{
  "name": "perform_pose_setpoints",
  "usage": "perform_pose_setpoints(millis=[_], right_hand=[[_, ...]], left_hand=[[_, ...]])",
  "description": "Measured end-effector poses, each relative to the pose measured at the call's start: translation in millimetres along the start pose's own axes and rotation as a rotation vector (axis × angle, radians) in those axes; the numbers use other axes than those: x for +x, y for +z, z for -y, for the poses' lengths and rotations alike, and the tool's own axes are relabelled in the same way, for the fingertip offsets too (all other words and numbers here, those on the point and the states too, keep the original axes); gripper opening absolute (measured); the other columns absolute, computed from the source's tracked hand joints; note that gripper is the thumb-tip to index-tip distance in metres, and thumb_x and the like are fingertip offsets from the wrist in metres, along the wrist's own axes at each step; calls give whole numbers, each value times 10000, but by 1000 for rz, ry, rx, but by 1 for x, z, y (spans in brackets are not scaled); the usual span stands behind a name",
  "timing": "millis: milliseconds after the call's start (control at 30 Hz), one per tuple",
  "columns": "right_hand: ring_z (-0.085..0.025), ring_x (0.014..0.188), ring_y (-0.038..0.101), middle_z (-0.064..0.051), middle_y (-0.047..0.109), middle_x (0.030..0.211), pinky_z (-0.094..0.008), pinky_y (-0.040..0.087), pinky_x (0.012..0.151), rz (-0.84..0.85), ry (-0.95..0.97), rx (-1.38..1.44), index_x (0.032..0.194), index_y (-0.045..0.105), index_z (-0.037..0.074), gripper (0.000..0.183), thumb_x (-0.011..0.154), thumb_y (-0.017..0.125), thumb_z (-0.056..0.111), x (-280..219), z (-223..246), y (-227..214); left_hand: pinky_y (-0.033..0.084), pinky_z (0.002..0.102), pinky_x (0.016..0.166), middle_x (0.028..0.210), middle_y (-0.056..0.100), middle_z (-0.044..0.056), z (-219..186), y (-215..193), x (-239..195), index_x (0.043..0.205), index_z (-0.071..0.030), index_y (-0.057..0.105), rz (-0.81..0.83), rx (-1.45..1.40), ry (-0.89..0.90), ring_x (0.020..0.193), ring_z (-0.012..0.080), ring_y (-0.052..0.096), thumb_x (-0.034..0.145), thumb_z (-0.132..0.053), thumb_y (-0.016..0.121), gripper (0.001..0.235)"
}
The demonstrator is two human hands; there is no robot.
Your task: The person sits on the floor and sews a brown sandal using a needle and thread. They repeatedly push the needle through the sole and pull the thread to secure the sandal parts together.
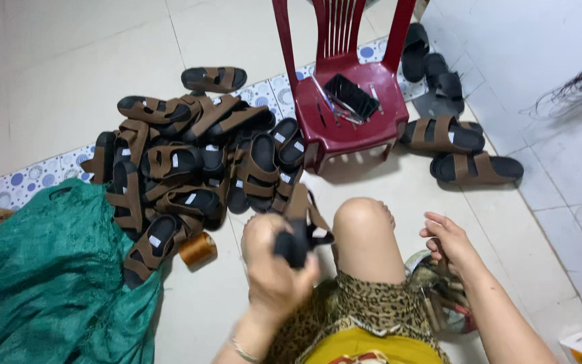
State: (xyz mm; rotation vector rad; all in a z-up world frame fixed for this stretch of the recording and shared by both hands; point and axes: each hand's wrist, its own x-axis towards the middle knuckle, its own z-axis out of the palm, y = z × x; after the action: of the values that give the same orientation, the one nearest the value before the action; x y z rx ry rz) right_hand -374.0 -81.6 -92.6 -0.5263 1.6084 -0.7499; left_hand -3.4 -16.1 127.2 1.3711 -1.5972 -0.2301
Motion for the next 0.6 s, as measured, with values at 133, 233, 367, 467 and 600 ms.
perform_pose_setpoints(millis=[133,233,367,467,600], right_hand=[[-100,540,389,-87,538,908,-233,258,393,-38,99,256,1476,433,179,451,1040,533,234,0,-38,-5],[-198,768,588,-115,631,1044,-351,490,624,49,107,309,1482,444,161,450,1054,549,249,-23,-28,8],[-262,826,623,-158,604,1110,-379,558,760,270,-16,94,1516,516,32,529,988,551,49,-79,20,44],[-208,825,655,-92,632,1154,-340,518,898,446,-259,-420,1568,498,151,583,989,516,217,-116,43,56],[-126,807,535,36,485,788,-287,443,812,665,-538,-1081,1550,522,381,548,1002,506,385,-160,73,71]], left_hand=[[289,475,413,543,416,58,50,63,-168,655,-115,503,107,208,214,425,288,422,881,-252,756,366],[400,406,424,688,496,78,51,63,-197,1263,75,431,219,128,363,535,244,478,1008,-127,653,394],[379,409,410,538,461,31,130,52,-247,832,-39,609,66,261,-17,419,228,469,1016,-248,578,280],[346,396,481,516,481,50,131,3,-161,969,-87,599,-266,205,-445,435,202,463,1055,-289,526,231],[489,282,486,569,402,-39,115,-72,-75,1135,-66,569,-902,-507,-757,486,118,480,1140,-61,446,123]])
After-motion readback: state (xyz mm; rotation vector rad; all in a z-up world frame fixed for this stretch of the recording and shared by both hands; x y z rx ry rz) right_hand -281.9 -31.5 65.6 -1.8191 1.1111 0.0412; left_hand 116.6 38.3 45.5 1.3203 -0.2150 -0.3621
